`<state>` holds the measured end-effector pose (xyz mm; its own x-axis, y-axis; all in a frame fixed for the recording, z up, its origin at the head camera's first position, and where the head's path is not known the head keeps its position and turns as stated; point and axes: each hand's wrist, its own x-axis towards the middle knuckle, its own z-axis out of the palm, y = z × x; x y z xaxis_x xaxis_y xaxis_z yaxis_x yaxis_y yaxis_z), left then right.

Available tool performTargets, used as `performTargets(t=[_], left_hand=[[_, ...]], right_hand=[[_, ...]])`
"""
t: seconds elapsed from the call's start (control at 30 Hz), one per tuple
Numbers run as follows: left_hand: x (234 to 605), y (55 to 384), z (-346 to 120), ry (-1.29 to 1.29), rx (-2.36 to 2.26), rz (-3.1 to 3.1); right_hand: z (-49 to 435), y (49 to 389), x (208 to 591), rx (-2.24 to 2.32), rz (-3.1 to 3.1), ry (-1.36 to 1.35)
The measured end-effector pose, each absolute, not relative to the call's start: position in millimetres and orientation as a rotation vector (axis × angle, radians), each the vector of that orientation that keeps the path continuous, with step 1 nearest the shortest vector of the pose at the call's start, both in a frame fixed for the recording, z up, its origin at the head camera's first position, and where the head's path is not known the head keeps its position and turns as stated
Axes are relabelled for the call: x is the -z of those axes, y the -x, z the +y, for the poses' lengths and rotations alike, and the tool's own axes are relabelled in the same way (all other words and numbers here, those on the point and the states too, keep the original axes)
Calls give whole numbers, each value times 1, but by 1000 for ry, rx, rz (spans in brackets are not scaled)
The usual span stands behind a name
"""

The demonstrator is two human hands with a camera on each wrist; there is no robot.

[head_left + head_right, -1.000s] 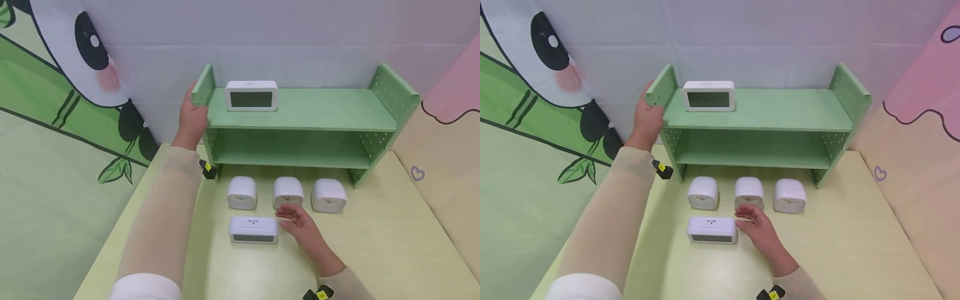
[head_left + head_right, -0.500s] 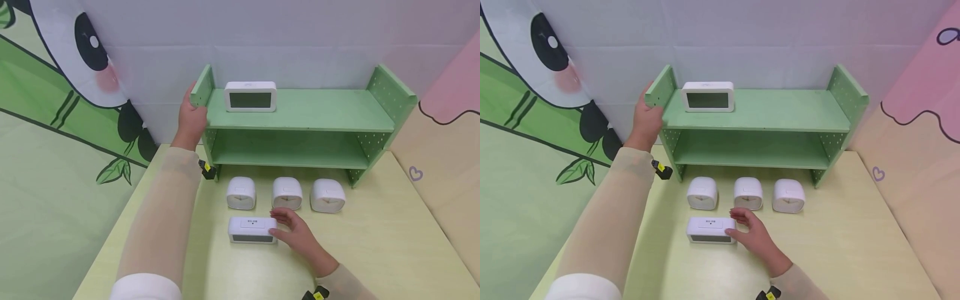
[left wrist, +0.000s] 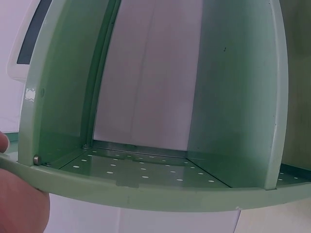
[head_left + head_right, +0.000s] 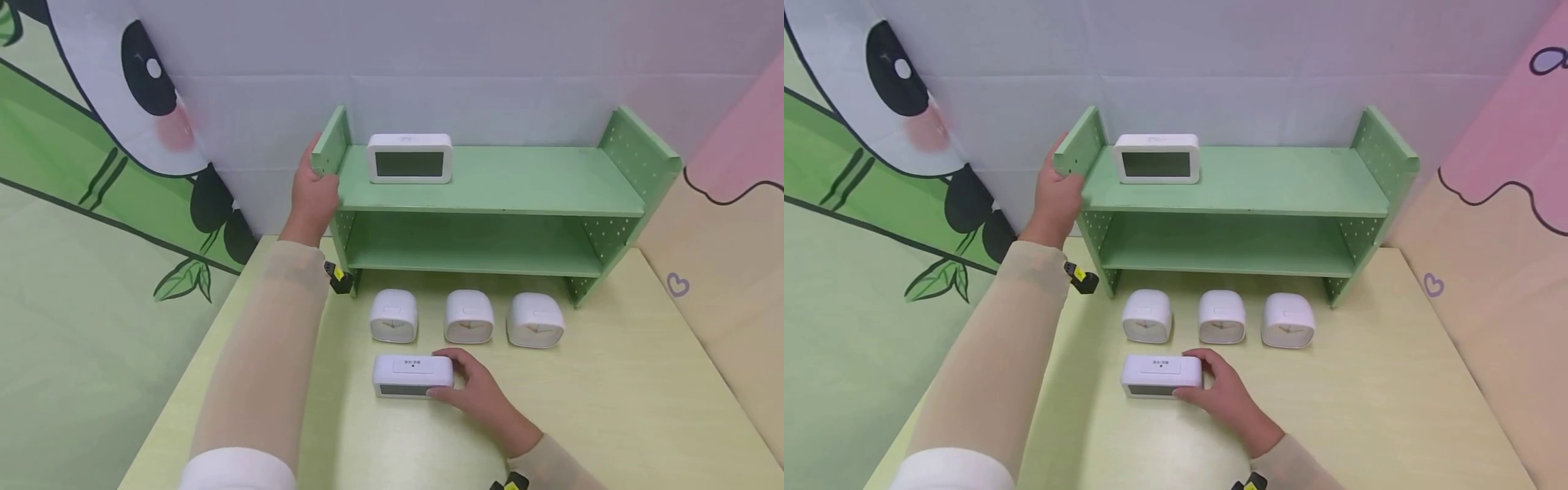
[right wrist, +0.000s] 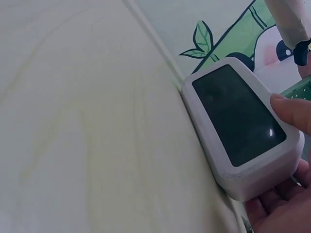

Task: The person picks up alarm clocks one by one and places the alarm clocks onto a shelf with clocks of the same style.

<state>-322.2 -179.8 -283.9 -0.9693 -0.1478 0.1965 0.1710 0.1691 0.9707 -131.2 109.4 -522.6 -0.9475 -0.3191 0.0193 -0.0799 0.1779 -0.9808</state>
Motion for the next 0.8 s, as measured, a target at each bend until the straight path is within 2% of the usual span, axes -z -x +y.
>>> performTargets(t=[0.8], left_hand=[[285,323,-179,29,1890,-2196]], right_hand=[[116,133,533,1919,2238,398]])
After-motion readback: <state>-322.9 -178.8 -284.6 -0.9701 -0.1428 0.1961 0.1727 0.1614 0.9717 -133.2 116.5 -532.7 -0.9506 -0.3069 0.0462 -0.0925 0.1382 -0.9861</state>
